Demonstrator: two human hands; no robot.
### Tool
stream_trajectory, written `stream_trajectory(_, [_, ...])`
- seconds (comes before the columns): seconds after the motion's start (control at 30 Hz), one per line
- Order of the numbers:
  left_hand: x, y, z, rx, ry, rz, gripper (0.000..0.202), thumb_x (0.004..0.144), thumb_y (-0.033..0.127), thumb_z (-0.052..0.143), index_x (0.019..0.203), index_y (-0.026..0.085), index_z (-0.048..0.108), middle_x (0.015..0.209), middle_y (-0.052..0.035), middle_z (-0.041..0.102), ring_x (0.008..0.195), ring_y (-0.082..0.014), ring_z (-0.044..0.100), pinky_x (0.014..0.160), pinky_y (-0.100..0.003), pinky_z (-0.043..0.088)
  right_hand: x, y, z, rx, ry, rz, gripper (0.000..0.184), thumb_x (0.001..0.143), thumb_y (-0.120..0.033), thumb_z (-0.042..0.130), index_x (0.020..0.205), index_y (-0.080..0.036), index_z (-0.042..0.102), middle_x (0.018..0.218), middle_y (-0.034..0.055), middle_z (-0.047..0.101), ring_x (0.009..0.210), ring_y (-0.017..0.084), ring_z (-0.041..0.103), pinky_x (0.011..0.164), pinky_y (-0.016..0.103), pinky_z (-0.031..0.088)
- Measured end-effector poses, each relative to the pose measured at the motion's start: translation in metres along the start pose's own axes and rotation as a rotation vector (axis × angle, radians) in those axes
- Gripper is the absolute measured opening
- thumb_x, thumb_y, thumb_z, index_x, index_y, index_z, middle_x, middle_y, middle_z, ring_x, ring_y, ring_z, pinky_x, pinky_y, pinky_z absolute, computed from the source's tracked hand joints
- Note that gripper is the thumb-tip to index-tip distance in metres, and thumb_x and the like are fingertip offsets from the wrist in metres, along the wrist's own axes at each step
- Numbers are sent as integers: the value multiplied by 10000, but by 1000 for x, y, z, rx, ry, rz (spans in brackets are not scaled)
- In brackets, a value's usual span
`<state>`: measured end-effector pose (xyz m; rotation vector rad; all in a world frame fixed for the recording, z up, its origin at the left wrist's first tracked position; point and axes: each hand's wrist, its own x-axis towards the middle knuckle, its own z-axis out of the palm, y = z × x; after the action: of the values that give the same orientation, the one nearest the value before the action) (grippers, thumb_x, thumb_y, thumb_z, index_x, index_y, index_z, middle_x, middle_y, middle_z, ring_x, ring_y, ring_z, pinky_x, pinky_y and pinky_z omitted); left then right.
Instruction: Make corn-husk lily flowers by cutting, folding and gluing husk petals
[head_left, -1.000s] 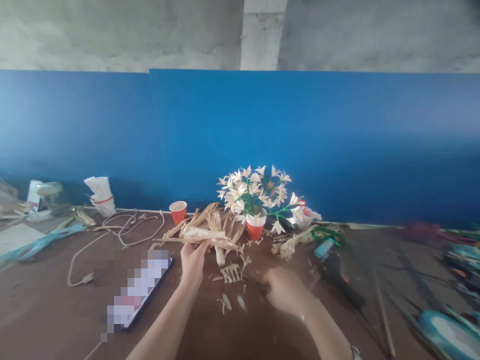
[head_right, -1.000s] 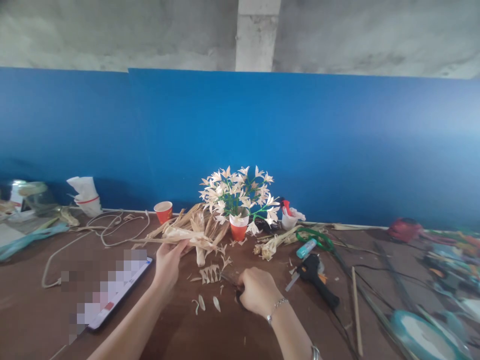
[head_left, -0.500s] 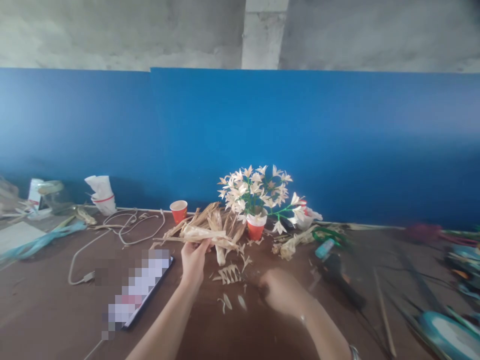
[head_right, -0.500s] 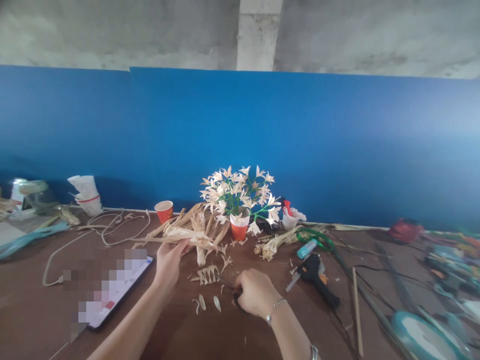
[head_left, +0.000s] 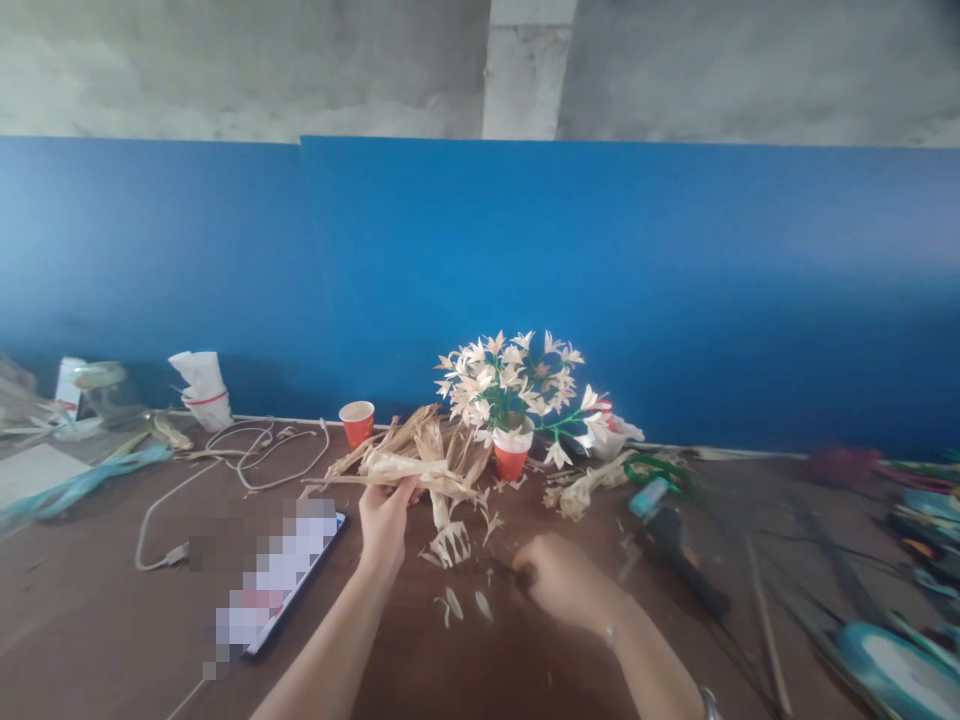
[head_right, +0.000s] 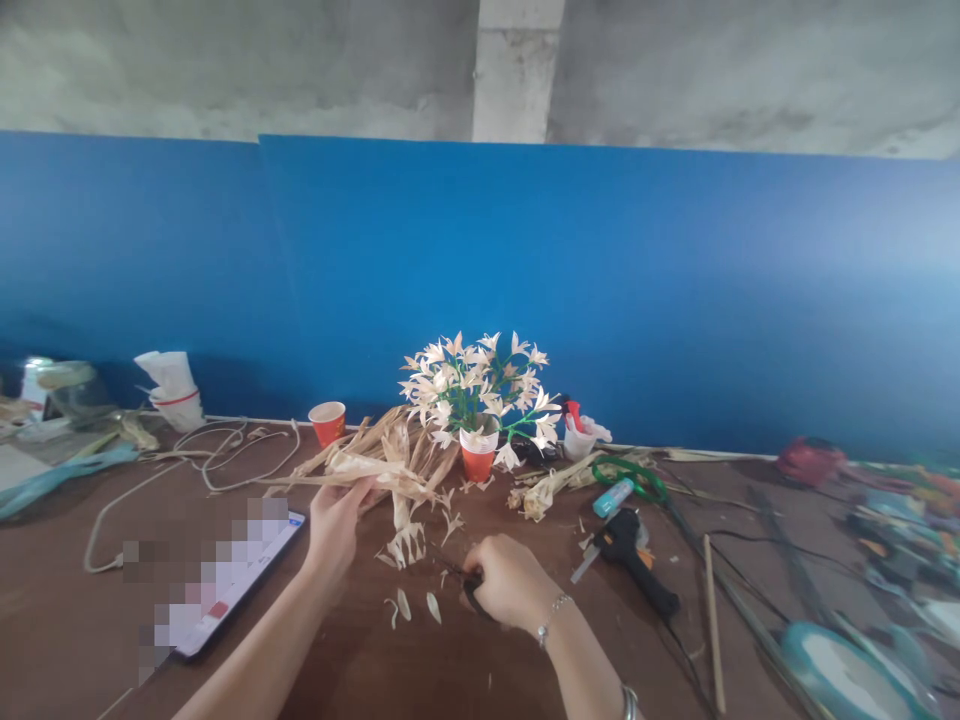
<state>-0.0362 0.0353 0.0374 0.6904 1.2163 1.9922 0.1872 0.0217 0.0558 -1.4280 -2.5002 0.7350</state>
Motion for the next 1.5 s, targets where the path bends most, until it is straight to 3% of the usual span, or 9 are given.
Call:
stream_trajectory(0.17, [1,1,0,-44,75,26,253,530,261,747,699,106,639,589,-4,626,515,-114,558,518,-233,446,0,3,-4,241,-13,-50,120,624,-187,573,610,-193,692,515,-8,645,471,132,529,477,217,343])
stream_trajectory(0.37, [4,0,-4,16,123,18,262,552,300,735,699,108,634,551,14,602,473,-90,520,455,-197,381,1,1,-2,292,-45,-58,114,634,-203,581,614,-187,692,553,-4,659,483,133,534,483,215,357])
stream_trajectory(0.53, [4,7,-6,-10,130,105,253,553,304,735,699,129,623,502,46,561,428,-70,470,422,-187,333,-5,-22,7,136,-84,-80,157,670,-242,549,654,-206,701,561,11,668,527,150,578,490,215,344])
stream_trajectory(0.63, [0,13,-4,-21,115,150,274,575,301,724,768,134,625,605,8,623,535,-115,567,508,-214,421,-9,-43,15,-10,-31,-105,164,661,-248,556,710,-247,712,685,30,711,653,184,629,560,228,371])
stream_trajectory(0.8, [-7,18,1,-28,45,131,264,629,294,700,823,136,618,728,-34,664,710,-178,639,627,-258,484,-13,-55,16,-47,-110,-176,190,664,-314,582,793,-255,708,742,31,711,683,189,624,575,233,370])
stream_trajectory(1.0, [-3,17,0,-52,56,-23,309,571,282,742,810,125,623,698,-25,659,630,-155,630,549,-229,457,-1,-33,14,481,-177,-120,186,639,-303,653,760,-163,672,654,0,644,588,130,548,529,203,380])
stream_trajectory(1.17, [-10,13,4,44,-150,-118,302,574,276,743,802,127,614,730,-38,674,609,-147,624,534,-221,446,15,-28,19,827,289,-26,313,633,-355,680,872,-176,587,684,-4,600,625,148,559,579,241,440])
stream_trajectory(1.27, [-23,8,11,98,-327,-244,312,595,261,730,841,122,599,691,-34,663,563,-137,600,501,-218,431,20,-30,19,914,465,2,406,562,-360,737,877,-195,540,709,-7,599,677,168,579,632,269,466])
stream_trajectory(1.5, [-38,8,15,134,-567,-356,437,535,195,771,903,146,540,691,-1,642,631,-138,592,581,-232,451,21,-33,26,1188,385,82,475,464,-366,805,799,-188,518,610,-26,582,599,158,569,560,257,436])
